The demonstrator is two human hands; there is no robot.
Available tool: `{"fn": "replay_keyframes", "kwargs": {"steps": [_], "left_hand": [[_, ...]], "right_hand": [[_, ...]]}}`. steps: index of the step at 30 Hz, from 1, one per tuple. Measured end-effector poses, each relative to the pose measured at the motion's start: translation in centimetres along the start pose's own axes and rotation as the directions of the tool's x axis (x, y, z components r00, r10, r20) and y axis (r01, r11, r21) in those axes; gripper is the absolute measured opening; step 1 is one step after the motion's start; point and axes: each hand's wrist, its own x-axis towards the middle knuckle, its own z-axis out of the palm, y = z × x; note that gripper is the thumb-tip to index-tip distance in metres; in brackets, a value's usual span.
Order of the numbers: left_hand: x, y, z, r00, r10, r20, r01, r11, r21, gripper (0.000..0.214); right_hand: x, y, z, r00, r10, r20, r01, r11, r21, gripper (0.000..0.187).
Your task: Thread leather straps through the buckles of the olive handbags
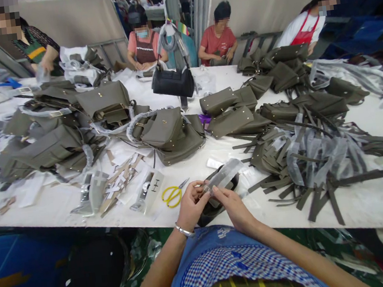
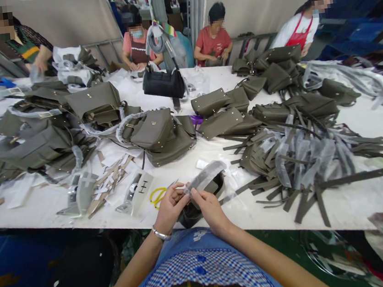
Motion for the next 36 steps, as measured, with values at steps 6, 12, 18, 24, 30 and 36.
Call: {"fn": "replay_keyframes", "kwargs": {"steps": [6,12,18,24,30,36], "left_hand": [[0.3,-0.3,-0.4,0.949,0.285,-0.136,-0.218,0.902,0.371,0.013],[0.9,0.3,-0.9,0.950,0.302,-0.085,-0.230,0.855,0.465,0.007],[1.3,1.6,-2.0,0.934,0.357,0.024,-0.304,0.755,0.581,0.007],[0.6,-0.1,-4.2,0.932,0.323,0.162,-0.349,0.689,0.635,0.015],[-1.0,-3.7,-5.5,0.988,0.148,-0.041,-0.119,0.909,0.399,0.029],[-3.5,-7.5,-5.9,0.974,0.132,-0.184,-0.023,0.867,0.497,0.023]], "right_hand": [[0.3,1.6,0.0,0.985,-0.017,0.169,0.038,0.992,-0.121,0.039],[1.5,2.8,0.9,0.935,-0.006,0.354,0.055,0.990,-0.128,0.050],[3.2,4.8,1.7,0.950,0.098,0.296,-0.030,0.973,-0.227,0.030],[3.7,5.2,1.0,0.990,0.100,0.095,-0.081,0.979,-0.187,0.033],[3.8,5.5,0.2,0.978,0.000,0.207,0.116,0.828,-0.548,0.040],[4.2,5.7,0.7,0.962,-0.005,0.273,0.203,0.684,-0.701,0.037]]}}
